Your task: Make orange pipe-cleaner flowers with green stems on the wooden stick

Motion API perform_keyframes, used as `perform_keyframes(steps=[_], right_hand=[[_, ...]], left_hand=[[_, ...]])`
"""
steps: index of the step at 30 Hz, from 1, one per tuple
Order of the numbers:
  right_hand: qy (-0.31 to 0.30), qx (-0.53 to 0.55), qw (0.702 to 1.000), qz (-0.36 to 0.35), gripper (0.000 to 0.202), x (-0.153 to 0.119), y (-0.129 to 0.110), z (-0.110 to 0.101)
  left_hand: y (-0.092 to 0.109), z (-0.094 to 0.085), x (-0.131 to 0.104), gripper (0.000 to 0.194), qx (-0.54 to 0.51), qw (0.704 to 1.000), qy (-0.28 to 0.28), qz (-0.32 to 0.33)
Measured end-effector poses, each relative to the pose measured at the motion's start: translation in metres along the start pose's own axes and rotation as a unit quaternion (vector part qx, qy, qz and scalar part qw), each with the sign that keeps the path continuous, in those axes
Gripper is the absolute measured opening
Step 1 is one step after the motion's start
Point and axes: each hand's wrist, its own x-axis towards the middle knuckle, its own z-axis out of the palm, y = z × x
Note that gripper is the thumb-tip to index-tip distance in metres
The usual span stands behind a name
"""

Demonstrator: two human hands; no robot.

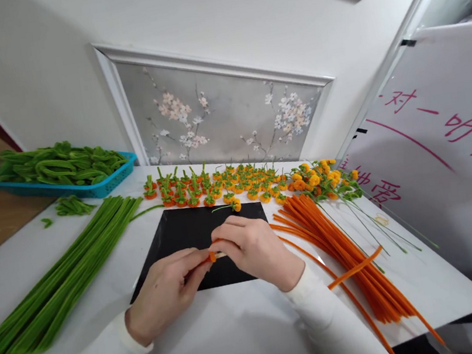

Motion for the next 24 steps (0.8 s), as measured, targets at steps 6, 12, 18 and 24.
perform_keyframes(steps=[6, 12, 18, 24], right_hand=[[0.001, 0.068, 0.996, 0.055, 0.016, 0.003, 0.009, -0.001], [-0.054, 0.101, 0.986, 0.118, 0.020, 0.001, 0.021, 0.000], [-0.133, 0.114, 0.975, 0.138, 0.020, -0.001, 0.027, -0.001], [-0.205, 0.116, 0.966, 0.103, 0.021, -0.004, 0.018, 0.000]], left_hand=[[-0.002, 0.004, -0.002, 0.017, 0.001, 0.999, 0.006, 0.039], [0.000, 0.007, -0.004, 0.014, -0.036, 0.998, 0.002, 0.046], [0.005, 0.002, -0.003, 0.018, -0.074, 0.997, -0.014, -0.008], [-0.002, 0.003, 0.000, 0.022, -0.171, 0.983, 0.040, -0.057]])
